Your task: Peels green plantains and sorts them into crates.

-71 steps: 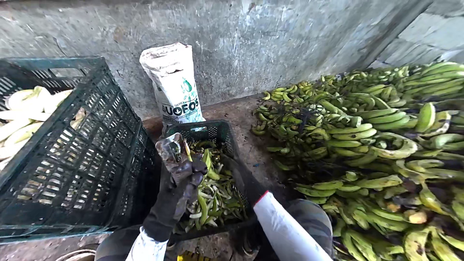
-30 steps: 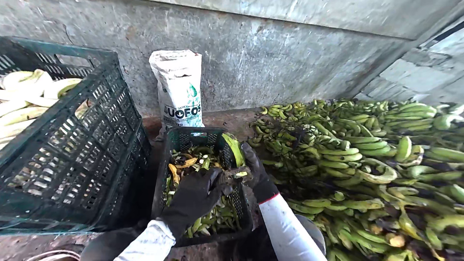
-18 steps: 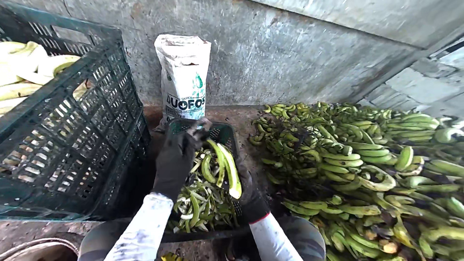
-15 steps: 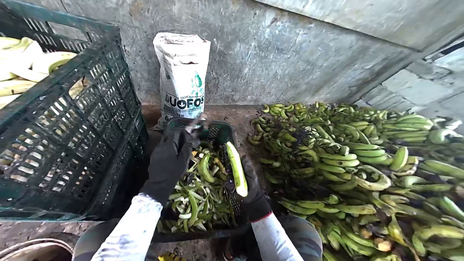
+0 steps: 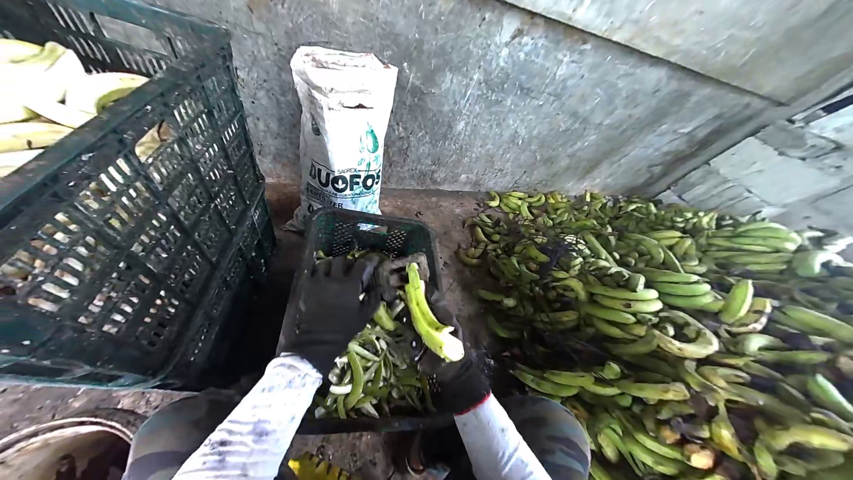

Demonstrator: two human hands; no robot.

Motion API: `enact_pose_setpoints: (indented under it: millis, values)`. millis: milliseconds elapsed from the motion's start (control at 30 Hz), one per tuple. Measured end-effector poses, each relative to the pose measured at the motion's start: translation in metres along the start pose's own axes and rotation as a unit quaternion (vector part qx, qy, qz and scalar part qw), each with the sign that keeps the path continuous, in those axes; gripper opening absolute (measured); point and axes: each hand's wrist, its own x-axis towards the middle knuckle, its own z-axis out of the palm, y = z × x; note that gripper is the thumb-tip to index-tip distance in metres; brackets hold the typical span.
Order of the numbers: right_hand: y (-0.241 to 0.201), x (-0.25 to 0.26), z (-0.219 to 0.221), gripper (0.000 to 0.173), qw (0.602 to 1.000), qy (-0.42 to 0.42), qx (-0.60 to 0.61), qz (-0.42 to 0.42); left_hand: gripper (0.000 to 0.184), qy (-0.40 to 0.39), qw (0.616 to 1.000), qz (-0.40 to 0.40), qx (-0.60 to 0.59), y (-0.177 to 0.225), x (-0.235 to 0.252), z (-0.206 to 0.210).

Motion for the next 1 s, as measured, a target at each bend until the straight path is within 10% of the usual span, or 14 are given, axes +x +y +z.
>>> enact_pose_setpoints:
  millis: [100, 267, 500, 667, 767, 1000]
  values:
    - [0.007, -0.008, -0.007, 0.029, 0.998, 0.005, -0.044, -0.055, 0.057, 0.04, 0.995, -0.069, -0.058, -0.008, 0.009, -0.015]
    - [-0.036, 0.021, -0.001, 0.043, 0.971, 0.033, -0.12, -0.202, 0.059, -0.129, 0.969, -0.032, -0.207, 0.022, -0.024, -0.019]
    - [-0.055, 0.045, 0.03, 0.049, 0.815, 0.304, -0.33, -0.366, 0.064, -0.162, 0.962, -0.013, -0.218, 0.048, -0.045, -0.016]
    - [-0.037, 0.027, 0.024, 0.024, 0.959, 0.084, -0.226, -0.151, 0.052, -0.091, 0.989, -0.004, -0.12, 0.022, -0.016, -0.016]
    - [-0.024, 0.017, 0.021, 0.03, 0.977, -0.064, -0.204, 0.012, 0.047, -0.036, 0.994, -0.062, -0.087, -0.005, 0.002, -0.012]
    - [-0.033, 0.033, 0.025, 0.043, 0.922, 0.178, -0.252, -0.232, 0.065, -0.057, 0.983, -0.036, -0.171, 0.018, -0.022, -0.015]
